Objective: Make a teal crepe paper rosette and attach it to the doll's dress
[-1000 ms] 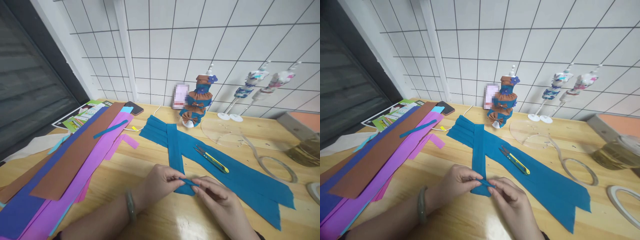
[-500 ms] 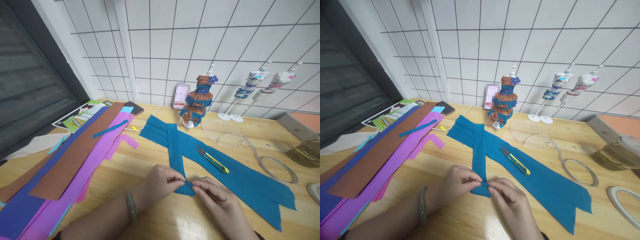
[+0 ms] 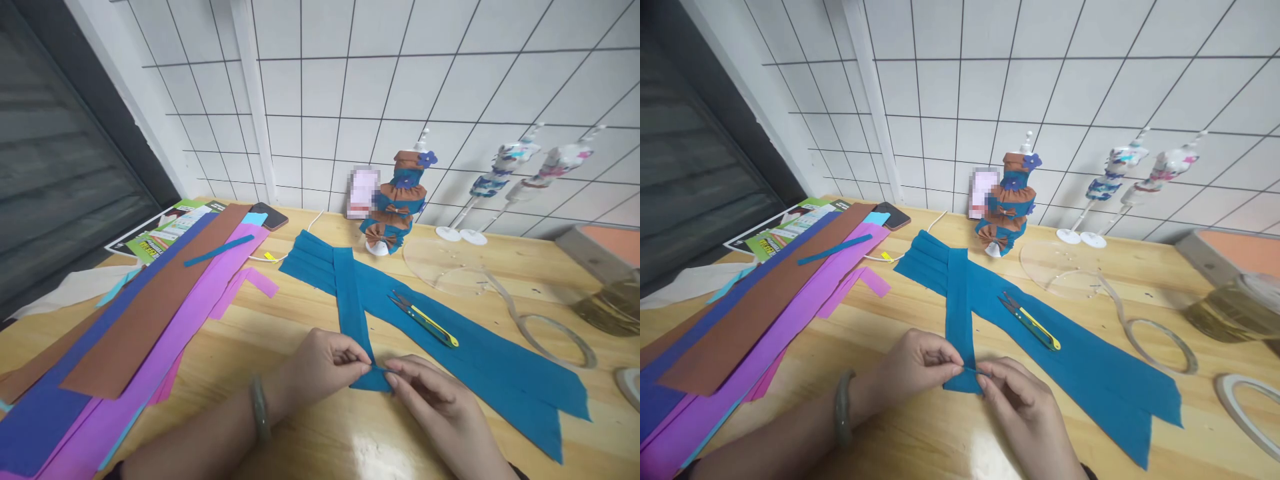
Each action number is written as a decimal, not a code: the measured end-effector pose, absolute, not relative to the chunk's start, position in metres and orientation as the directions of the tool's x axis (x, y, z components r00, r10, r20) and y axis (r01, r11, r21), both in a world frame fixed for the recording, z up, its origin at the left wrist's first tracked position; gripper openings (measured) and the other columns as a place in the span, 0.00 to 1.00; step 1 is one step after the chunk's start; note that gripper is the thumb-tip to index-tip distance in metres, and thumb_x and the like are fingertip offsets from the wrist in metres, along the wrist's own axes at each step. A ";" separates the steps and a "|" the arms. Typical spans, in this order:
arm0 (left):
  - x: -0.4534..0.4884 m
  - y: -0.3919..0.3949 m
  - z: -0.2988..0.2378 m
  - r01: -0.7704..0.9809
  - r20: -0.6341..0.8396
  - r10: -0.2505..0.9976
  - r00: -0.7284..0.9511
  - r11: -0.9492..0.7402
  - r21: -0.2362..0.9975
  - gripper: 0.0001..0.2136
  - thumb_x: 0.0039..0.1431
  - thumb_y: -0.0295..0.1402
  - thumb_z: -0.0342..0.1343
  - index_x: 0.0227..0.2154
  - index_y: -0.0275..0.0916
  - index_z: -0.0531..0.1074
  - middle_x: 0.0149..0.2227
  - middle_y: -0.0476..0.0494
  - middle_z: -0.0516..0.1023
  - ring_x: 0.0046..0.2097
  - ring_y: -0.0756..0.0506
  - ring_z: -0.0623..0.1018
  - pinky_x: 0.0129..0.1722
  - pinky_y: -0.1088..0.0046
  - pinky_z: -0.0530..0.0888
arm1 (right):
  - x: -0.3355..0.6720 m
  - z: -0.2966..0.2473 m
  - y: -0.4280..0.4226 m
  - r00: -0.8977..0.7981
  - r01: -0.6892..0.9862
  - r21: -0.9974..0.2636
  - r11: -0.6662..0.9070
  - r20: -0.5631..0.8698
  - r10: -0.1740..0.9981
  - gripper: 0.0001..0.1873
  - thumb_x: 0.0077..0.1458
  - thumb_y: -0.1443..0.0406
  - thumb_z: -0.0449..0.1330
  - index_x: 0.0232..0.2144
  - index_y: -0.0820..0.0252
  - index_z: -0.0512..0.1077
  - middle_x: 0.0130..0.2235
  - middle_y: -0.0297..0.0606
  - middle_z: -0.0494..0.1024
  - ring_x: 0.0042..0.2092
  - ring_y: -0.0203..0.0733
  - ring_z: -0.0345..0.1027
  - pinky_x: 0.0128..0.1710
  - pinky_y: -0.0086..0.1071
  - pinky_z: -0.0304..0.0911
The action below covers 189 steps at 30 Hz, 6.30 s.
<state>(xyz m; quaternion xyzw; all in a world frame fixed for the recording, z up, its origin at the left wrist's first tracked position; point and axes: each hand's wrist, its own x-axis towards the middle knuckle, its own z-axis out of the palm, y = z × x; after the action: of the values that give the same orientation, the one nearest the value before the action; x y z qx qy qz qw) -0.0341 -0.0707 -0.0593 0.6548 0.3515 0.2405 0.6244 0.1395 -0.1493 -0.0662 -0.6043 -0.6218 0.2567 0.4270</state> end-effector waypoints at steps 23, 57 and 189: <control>-0.038 -0.067 -0.059 0.135 -0.147 0.736 0.660 0.076 0.988 0.09 0.49 0.31 0.54 0.31 0.33 0.77 0.22 0.46 0.76 0.24 0.52 0.73 0.24 0.80 0.69 | 0.142 -0.056 -0.149 0.165 0.230 -0.959 -0.165 -0.129 0.978 0.14 0.47 0.55 0.59 0.28 0.59 0.76 0.17 0.35 0.75 0.21 0.39 0.70 0.24 0.28 0.68; -0.039 -0.069 -0.052 0.205 0.035 0.707 0.706 -0.252 0.946 0.14 0.47 0.33 0.58 0.37 0.33 0.74 0.30 0.43 0.75 0.29 0.50 0.73 0.29 0.78 0.70 | 0.136 -0.058 -0.152 0.191 0.377 -0.919 0.118 0.202 0.961 0.04 0.46 0.65 0.62 0.28 0.58 0.76 0.26 0.36 0.80 0.22 0.36 0.73 0.22 0.21 0.70; -0.039 -0.068 -0.061 0.103 -0.070 0.745 0.663 0.001 0.995 0.10 0.49 0.32 0.55 0.32 0.31 0.76 0.30 0.39 0.78 0.30 0.49 0.74 0.30 0.75 0.69 | 0.147 -0.062 -0.149 0.154 0.242 -0.964 -0.113 -0.077 0.985 0.07 0.45 0.61 0.63 0.29 0.54 0.79 0.23 0.35 0.79 0.22 0.36 0.71 0.24 0.23 0.68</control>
<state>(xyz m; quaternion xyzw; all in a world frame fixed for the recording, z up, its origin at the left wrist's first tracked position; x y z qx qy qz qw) -0.0387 -0.0676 -0.0615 0.6593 0.3216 0.2547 0.6302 0.1471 -0.1488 -0.0623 -0.6169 -0.4973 0.4193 0.4431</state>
